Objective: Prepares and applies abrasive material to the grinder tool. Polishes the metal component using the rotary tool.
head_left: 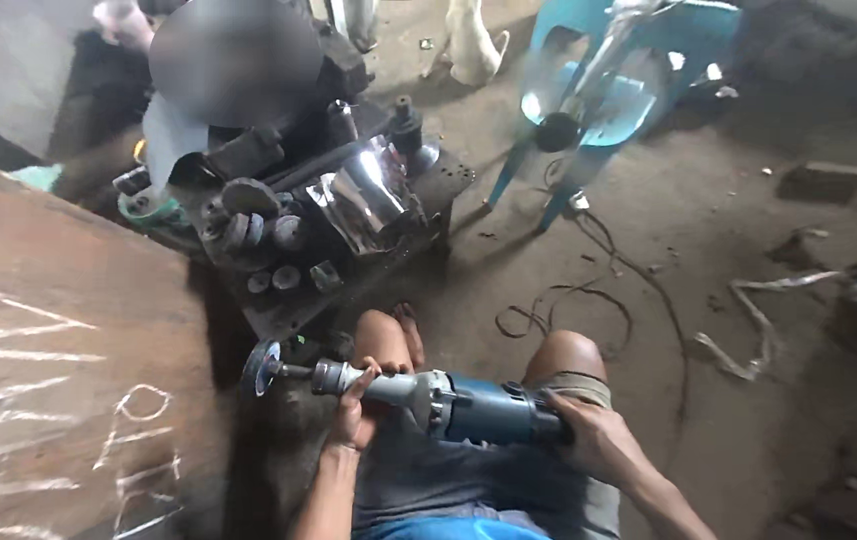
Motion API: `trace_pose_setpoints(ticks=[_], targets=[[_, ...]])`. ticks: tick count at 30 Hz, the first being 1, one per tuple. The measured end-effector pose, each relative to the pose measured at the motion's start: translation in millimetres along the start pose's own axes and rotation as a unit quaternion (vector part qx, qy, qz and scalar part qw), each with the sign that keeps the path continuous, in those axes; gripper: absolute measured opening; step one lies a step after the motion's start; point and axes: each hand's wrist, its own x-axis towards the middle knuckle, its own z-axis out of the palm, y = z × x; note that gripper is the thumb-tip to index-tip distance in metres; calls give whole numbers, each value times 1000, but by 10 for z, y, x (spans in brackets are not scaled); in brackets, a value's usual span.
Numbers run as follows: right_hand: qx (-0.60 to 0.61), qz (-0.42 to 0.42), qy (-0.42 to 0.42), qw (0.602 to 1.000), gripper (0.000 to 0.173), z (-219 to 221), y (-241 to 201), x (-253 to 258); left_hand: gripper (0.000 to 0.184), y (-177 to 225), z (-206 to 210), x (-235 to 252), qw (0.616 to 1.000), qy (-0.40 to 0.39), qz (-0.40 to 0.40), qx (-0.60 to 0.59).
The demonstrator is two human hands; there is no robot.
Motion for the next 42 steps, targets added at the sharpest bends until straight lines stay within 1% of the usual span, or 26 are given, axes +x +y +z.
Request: trace_pose_setpoints(ticks=[3,6,10,12,16,19,21,23,24,26,28,29,31,33,36,39,41,42], targets=[[-16,10,-27,999,49,37,-21,48,16,-55,-99,40,998,53,-17,-22],[-18,38,-77,996,46,15,-86,70,14,-38,-98,63,996,74,-25,-37],[-11,69,-107,992,50,-39,-91,101,19,-31,-14,105,994,95,-30,-40],[-10,78,-110,991,53,-50,-102,86,20,-32,9,114,994,102,-30,-32],[-19,69,-86,994,52,5,-90,50,19,-35,-23,153,995,86,-35,-39],[-13,66,-70,995,49,-21,-66,39,18,-18,7,194,997,51,-42,-43],[-15,65,-47,997,48,-64,-26,48,17,7,56,246,998,12,-45,-29],[-19,68,-30,997,49,-117,19,59,20,38,103,348,998,-32,-44,-23],[-20,68,-17,997,50,-143,33,66,23,72,154,417,998,-49,-39,-15],[-6,74,-1,997,51,-204,34,80,27,143,239,621,993,-113,-9,17],[17,97,-4,995,53,-251,-18,70,32,221,354,869,983,-176,1,58],[31,113,-4,993,53,-250,-45,69,32,259,439,992,978,-192,3,75],[60,148,3,987,56,-209,-93,78,29,309,638,1204,975,-202,-10,93],[74,188,4,979,57,-176,-147,123,26,311,825,1381,979,-184,-26,83],[72,223,43,971,60,-125,-144,219,22,246,996,1624,984,-166,-29,63],[45,228,74,970,59,-115,-93,328,22,146,959,1834,978,-198,-3,60],[29,229,65,971,56,-127,-71,337,22,60,864,1895,977,-208,-9,48],[30,234,45,971,56,-152,-72,322,22,28,828,1898,976,-212,-16,45]])
